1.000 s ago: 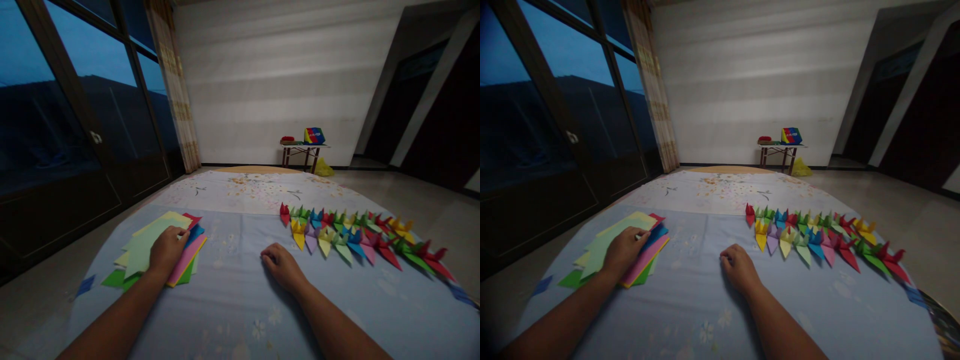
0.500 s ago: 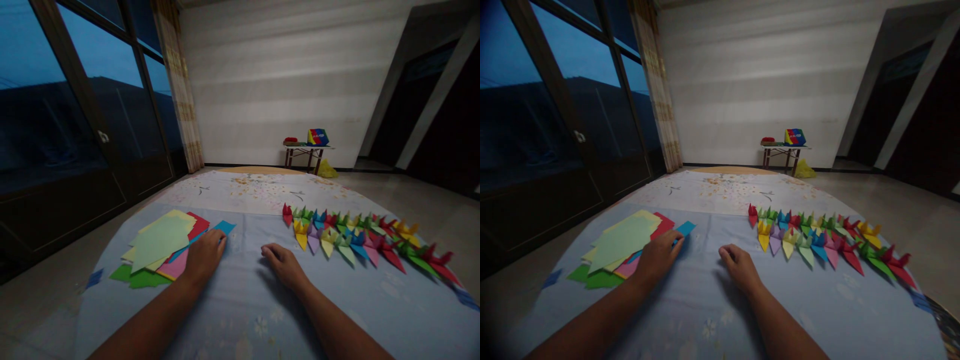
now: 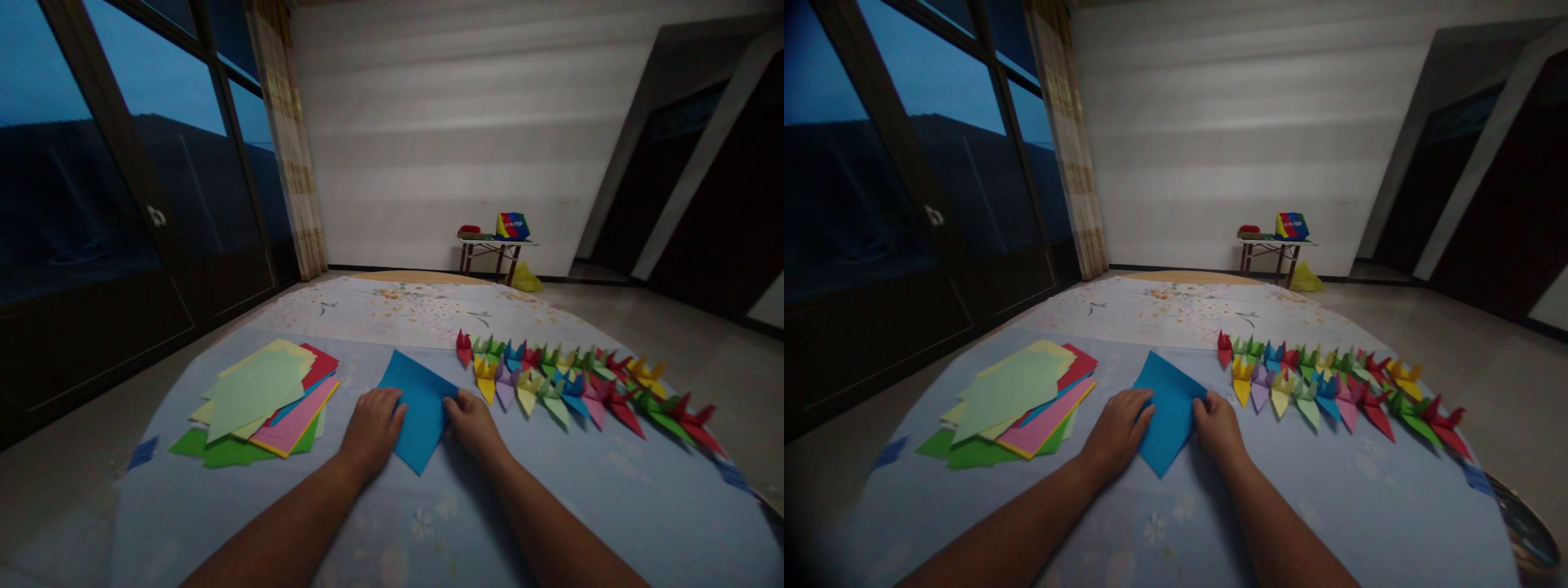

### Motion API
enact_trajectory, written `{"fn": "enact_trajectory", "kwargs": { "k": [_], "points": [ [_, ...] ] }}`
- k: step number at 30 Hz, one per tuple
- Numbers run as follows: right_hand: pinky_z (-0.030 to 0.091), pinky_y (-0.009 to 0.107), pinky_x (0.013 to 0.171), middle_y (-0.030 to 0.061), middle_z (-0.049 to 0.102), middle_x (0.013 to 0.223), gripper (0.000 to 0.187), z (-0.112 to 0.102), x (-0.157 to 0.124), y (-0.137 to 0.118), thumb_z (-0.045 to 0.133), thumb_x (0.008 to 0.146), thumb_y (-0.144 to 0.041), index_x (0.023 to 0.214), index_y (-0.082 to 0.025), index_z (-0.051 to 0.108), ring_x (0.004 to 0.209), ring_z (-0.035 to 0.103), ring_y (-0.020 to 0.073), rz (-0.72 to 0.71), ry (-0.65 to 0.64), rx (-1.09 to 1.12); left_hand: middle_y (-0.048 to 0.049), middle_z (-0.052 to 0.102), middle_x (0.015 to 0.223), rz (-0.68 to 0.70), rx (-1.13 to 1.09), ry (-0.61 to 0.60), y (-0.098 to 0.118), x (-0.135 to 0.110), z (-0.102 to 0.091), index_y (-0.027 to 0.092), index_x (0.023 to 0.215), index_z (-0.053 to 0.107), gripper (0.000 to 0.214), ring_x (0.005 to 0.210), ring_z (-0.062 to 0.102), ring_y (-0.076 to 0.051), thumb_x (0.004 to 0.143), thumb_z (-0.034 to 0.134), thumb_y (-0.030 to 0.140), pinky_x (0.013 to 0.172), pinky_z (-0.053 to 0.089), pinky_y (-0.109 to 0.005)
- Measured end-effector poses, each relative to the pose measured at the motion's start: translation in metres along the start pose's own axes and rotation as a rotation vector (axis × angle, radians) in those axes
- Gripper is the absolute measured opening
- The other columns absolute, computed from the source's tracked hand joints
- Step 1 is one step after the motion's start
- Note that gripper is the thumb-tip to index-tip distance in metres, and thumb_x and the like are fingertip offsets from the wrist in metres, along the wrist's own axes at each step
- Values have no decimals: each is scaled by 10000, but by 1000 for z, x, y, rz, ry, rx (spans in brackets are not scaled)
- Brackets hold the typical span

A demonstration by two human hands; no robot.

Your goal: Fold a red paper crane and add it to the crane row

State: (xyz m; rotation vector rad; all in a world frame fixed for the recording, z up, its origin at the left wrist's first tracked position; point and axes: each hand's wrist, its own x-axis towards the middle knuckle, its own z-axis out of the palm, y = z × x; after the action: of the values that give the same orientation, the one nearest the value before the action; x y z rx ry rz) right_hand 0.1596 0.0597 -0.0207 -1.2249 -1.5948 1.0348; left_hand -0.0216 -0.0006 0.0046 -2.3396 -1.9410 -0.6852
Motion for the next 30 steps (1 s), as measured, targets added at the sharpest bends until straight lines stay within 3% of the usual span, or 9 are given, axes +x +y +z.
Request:
{"fn": "enact_trajectory", "kwargs": {
  "k": [5, 9, 12, 17, 21, 24, 26, 28, 30],
  "points": [
    [365, 222, 440, -27, 499, 533, 251, -20, 8, 11, 445, 741, -399, 701, -165, 527, 472, 454, 120, -30, 98, -40, -167, 444, 1355, -131, 89, -55, -27, -4, 7, 103, 1291, 433, 496, 1264, 369, -279, 912, 292, 390, 1043, 231, -486],
    [354, 222, 453, -19, 511, 540, 255, -31, 11, 16, 452, 737, -402, 708, -162, 535, 496, 452, 126, -29, 89, -46, -140, 378, 1404, -213, 198, -107, -34, -9, 8, 130, 1329, 400, 535, 1309, 292, -292, 908, 260, 429, 1057, 168, -507],
    [341, 219, 456, -21, 502, 543, 248, -40, 11, 16, 455, 735, -395, 716, -159, 530, 493, 436, 119, -8, 1, -23, -107, 334, 1431, -233, 316, -152, -35, -11, 7, 159, 1353, 369, 542, 1326, 256, -282, 907, 249, 442, 1062, 161, -494],
    [358, 214, 495, -21, 526, 581, 186, -49, 7, 12, 455, 757, -340, 705, -167, 502, 519, 461, 112, 34, -261, 36, -119, 358, 1416, -219, 322, -161, -36, -10, 5, 136, 1333, 401, 497, 1322, 271, -271, 918, 250, 364, 1062, 178, -486],
    [352, 213, 544, -19, 532, 619, 169, -47, 3, 3, 459, 789, -292, 702, -158, 513, 573, 475, 112, -61, -274, -252, -149, 436, 1365, -226, 234, -73, -42, -7, 4, 106, 1291, 448, 474, 1287, 341, -267, 922, 253, 331, 1046, 239, -477],
    [368, 232, 617, 10, 582, 709, 160, -43, -1, -4, 519, 787, -299, 840, -159, 577, 668, 524, 140, -98, -210, -539, -120, 464, 1346, -95, 119, 80, -39, -6, 1, 153, 1286, 446, 435, 1269, 365, -231, 922, 275, 320, 1031, 290, -455],
    [398, 267, 691, 53, 609, 860, 331, -43, -3, -6, 554, 781, -327, 1075, -174, 548, 779, 556, 176, -110, -133, -632, -98, 470, 1340, 76, 34, 125, -30, -8, -2, 190, 1273, 455, 405, 1256, 376, -211, 919, 310, 324, 1029, 302, -447],
    [412, 314, 789, 98, 572, 1031, 513, -44, -5, -6, 584, 769, -332, 1241, -182, 450, 926, 542, 212, -180, -41, -663, -88, 479, 1331, 218, -17, 60, -17, -12, -5, 212, 1260, 472, 387, 1239, 394, -211, 913, 349, 332, 1030, 302, -447],
    [392, 355, 880, 124, 512, 1136, 564, -45, -9, -8, 609, 753, -324, 1268, -179, 433, 1038, 493, 233, -297, 9, -671, -86, 497, 1313, 314, -46, -10, -5, -17, -7, 230, 1252, 483, 388, 1209, 424, -223, 897, 397, 360, 1021, 311, -459]
  ]
}}
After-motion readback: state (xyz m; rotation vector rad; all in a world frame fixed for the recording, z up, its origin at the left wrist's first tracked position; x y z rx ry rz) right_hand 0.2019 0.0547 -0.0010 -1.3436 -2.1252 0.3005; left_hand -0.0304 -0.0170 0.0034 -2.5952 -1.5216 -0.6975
